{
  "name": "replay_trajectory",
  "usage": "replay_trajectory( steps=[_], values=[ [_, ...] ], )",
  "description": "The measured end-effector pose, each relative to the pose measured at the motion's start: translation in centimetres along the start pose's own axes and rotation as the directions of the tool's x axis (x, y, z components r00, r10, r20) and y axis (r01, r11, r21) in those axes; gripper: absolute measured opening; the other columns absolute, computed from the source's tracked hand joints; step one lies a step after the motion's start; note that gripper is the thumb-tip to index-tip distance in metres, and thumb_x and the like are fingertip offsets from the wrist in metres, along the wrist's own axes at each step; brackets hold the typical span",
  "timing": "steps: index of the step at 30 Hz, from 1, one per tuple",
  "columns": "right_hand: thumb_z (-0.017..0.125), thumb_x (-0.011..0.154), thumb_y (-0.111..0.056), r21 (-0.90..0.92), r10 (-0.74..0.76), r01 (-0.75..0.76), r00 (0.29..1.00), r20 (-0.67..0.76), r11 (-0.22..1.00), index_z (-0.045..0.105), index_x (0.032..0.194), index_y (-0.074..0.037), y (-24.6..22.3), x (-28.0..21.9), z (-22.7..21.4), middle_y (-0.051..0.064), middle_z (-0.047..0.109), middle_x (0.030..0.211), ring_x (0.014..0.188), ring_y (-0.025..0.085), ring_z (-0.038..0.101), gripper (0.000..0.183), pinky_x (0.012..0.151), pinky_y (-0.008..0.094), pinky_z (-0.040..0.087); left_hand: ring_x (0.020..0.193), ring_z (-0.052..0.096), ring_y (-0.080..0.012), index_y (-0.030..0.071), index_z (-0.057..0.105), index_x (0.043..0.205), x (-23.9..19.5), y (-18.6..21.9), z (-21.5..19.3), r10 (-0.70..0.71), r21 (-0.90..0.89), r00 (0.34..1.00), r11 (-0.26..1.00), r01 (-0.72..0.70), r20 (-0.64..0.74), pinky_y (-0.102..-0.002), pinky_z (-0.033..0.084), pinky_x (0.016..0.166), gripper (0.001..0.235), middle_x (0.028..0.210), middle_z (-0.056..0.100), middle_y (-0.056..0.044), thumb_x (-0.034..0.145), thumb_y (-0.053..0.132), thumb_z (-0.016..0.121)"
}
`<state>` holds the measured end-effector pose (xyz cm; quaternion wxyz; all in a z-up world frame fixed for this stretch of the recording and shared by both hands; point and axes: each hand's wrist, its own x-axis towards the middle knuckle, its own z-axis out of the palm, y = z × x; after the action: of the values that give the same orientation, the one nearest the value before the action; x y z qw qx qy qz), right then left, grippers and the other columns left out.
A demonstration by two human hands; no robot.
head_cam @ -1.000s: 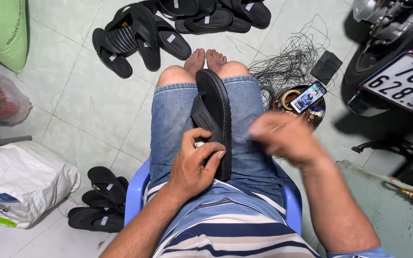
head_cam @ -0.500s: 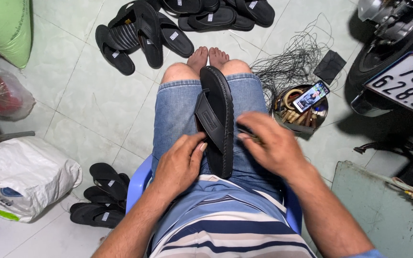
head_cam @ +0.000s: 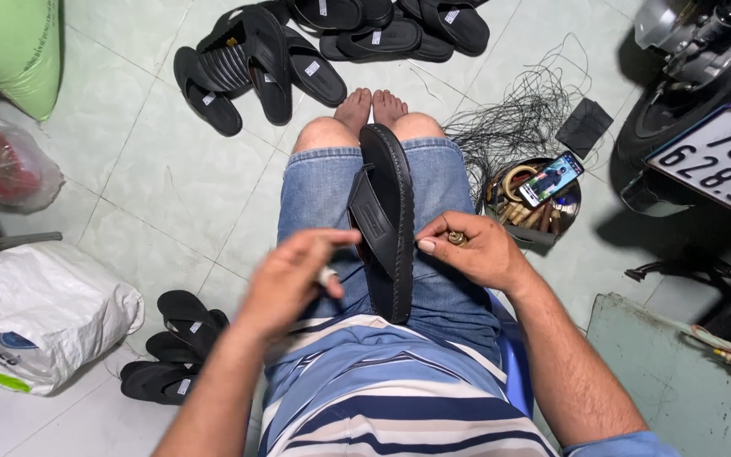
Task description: The person sits on a blue plastic chair and sews the sole of a black slipper using a needle and thread. They repeatedly insert the needle into the sole and pull the thread through to secure the stitching. The person occasionally adjusts the slipper's position on their lap while continuing the sewing process.
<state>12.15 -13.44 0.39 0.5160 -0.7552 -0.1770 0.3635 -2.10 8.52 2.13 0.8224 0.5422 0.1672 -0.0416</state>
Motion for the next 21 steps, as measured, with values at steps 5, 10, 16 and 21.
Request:
replay_trajectory(
  steps=[5,10,16,21],
  values=[
    [0.074,0.073,-0.015,-0.002,0.001,-0.001,1.0,0.008,1.0,0.073,0.084,-0.009,-0.4,-0.1,-0.2,0.003,0.059,0.049,0.05,0.011,0.047,0.013,0.046,0.024,0.038,0.051,0.056,-0.0109,0.005,0.051,0.125,1.6,-2.1,2.5,-0.299,0.276,0.95,0.909,0.311,-0.086,-0.017,0.038,0.036,0.041,0.071,0.067,-0.013,0.087,0.019,0.059],
    [0.074,0.073,-0.012,-0.004,-0.059,0.059,0.998,-0.035,0.998,0.073,0.08,-0.008,0.0,0.1,-0.1,0.003,0.057,0.045,0.045,0.008,0.045,0.007,0.043,0.02,0.035,0.051,0.057,-0.0116,0.01,0.059,0.122,1.9,-2.5,2.1,-0.336,0.388,0.941,0.863,0.324,-0.039,-0.02,0.046,0.045,0.036,0.075,0.069,-0.013,0.086,0.014,0.057],
    [0.074,0.074,-0.013,-0.096,-0.172,0.162,0.98,-0.104,0.982,0.074,0.081,-0.009,-0.2,-0.1,0.3,0.008,0.058,0.049,0.048,0.011,0.048,0.007,0.045,0.025,0.039,0.11,0.055,-0.0338,0.004,0.061,0.116,1.7,-1.1,2.8,-0.132,0.681,0.99,0.73,0.067,0.044,-0.044,0.046,0.092,0.035,0.115,0.06,-0.018,0.082,0.007,0.052],
    [0.072,0.076,-0.012,-0.108,-0.189,0.177,0.976,-0.109,0.978,0.073,0.083,-0.01,0.1,-0.8,0.8,0.012,0.064,0.058,0.054,0.013,0.055,0.008,0.05,0.028,0.043,0.099,0.061,-0.0333,0.014,0.062,0.116,1.1,-0.9,2.4,-0.135,0.839,0.987,0.544,0.003,0.084,-0.044,0.05,0.083,0.04,0.107,0.066,-0.012,0.08,0.007,0.048]
  ],
)
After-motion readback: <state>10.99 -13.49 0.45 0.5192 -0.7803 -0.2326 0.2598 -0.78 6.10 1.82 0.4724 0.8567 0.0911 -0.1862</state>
